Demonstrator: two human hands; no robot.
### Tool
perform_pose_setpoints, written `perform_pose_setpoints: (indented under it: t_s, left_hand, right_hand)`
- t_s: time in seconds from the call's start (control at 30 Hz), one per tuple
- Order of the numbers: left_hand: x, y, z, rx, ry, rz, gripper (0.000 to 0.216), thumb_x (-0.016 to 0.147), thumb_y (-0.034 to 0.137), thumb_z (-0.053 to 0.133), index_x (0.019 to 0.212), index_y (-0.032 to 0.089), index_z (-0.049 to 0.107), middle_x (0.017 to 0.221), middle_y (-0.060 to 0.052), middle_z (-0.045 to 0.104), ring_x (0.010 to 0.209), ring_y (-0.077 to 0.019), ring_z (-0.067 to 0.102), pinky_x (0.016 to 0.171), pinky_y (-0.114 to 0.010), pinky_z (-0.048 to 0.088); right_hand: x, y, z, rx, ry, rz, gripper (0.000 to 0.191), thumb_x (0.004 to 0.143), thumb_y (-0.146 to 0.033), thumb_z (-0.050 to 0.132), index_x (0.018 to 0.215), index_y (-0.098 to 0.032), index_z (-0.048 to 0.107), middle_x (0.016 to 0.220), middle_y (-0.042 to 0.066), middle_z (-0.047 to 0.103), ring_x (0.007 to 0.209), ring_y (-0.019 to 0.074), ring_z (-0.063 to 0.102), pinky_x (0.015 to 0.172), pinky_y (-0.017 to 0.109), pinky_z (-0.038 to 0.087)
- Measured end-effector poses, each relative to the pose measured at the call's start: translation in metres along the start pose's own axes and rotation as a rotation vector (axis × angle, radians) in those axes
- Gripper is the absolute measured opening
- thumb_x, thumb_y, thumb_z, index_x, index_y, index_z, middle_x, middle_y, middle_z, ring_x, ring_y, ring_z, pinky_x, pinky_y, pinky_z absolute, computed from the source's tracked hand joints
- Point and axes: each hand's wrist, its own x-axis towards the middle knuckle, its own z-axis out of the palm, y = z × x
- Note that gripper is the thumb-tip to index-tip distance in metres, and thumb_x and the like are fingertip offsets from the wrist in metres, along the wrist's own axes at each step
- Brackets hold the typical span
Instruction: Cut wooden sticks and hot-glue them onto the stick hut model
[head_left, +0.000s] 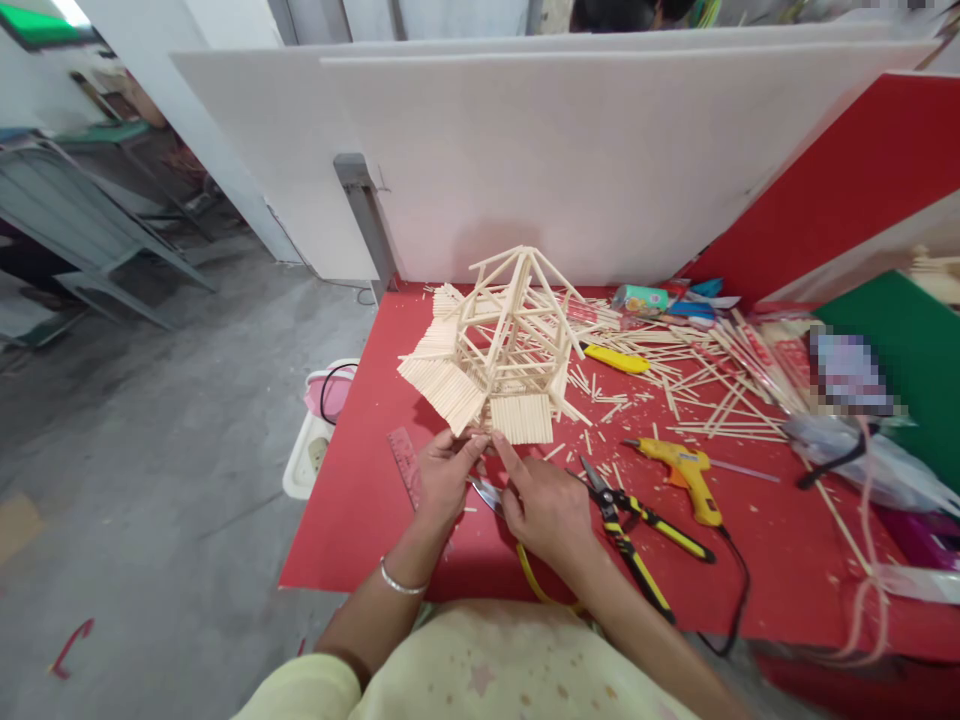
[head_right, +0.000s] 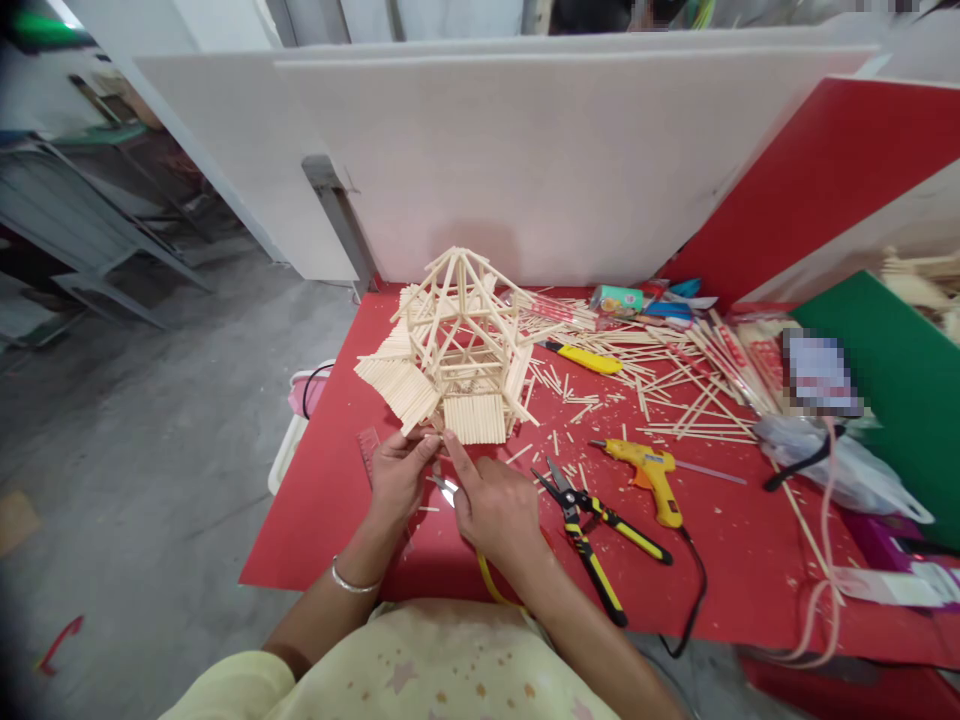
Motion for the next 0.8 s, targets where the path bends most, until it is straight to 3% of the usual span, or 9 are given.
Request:
perform_pose_setpoints:
  t_s: [0.33, 0.8]
  left_hand:
    - [0.0007, -0.0013, -0.0004, -0.006, -0.009, 0.009, 0.026, 0.066, 0.032, 0.089, 0.081, 0.015, 0.076, 0.072, -0.004, 0.074, 0.053, -0.0111, 0.063, 0.046, -0.021, 0.050]
    - [-0.0006, 0.0006, 0.0005, -0.006, -0.010, 0.005, 0.025, 0.067, 0.031, 0.088, 0.081, 0.015, 0.076, 0.071, -0.004, 0.074, 0.052, -0.0107, 0.062, 0.046, -0.021, 0.050]
  right_hand:
    - [0.0003, 0.0002, -0.0031, 0.000, 0.008, 0.008, 0.079, 0.091, -0.022, 0.050, 0.161, -0.021, 0.014, 0.075, 0.001, 0.063, 0.068, 0.0195, 0.057, 0.058, 0.031, 0.029]
    - [0.0015, 0.0002, -0.0023, -0.008, -0.015, 0.009, 0.077, 0.092, -0.022, 0.049, 0.161, -0.022, 0.015, 0.081, 0.002, 0.067, 0.070, 0.0197, 0.059, 0.059, 0.032, 0.032]
